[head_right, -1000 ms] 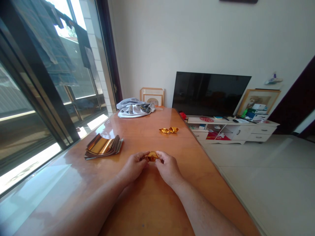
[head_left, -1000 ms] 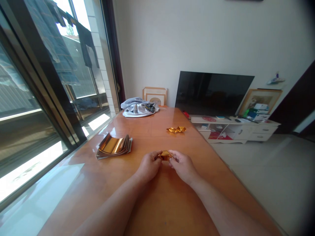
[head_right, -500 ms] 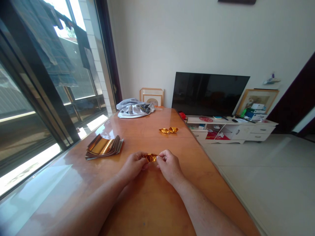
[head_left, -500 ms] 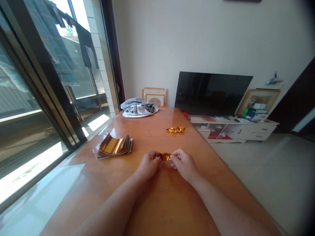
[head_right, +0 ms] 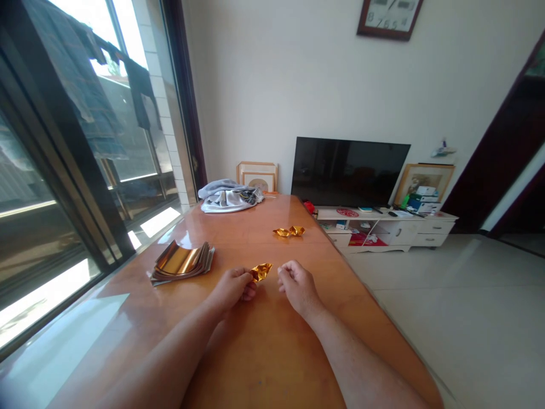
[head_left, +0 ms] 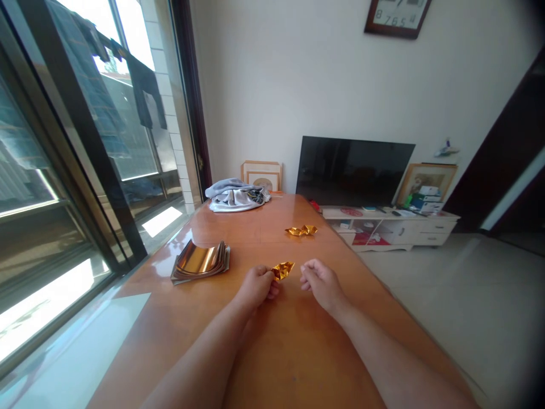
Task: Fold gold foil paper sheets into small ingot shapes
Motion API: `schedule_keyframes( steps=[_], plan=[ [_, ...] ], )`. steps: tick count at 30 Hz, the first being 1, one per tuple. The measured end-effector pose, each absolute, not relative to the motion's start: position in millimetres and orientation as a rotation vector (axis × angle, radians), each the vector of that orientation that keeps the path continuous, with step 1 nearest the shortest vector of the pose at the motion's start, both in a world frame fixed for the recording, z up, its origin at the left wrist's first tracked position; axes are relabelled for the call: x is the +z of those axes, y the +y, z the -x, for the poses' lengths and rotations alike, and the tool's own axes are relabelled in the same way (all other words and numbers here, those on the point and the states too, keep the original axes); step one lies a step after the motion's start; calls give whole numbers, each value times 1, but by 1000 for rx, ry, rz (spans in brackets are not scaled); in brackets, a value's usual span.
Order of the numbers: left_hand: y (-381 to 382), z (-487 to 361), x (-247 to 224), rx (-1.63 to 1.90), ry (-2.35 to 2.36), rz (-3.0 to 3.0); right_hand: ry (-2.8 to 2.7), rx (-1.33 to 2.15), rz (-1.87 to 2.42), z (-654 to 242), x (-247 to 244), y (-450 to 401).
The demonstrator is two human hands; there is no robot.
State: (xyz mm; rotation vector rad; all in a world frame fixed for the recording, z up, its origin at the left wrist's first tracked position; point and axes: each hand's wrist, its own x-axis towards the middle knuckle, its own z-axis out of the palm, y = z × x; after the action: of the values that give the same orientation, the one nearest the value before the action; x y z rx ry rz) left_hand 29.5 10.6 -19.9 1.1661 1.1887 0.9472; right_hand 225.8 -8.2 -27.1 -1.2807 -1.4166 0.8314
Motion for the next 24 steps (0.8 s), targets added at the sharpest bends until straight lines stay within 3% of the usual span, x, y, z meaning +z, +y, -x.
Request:
schedule_keyframes(
  steps=[11,24],
  plan=[
    [12,-15,-11,867,1033,-977,-1657,735,1290,-223,-23,-2],
    [5,-14,-3,851,938,-966,-1783,1053,1077,-213,-1,-17]
  ],
)
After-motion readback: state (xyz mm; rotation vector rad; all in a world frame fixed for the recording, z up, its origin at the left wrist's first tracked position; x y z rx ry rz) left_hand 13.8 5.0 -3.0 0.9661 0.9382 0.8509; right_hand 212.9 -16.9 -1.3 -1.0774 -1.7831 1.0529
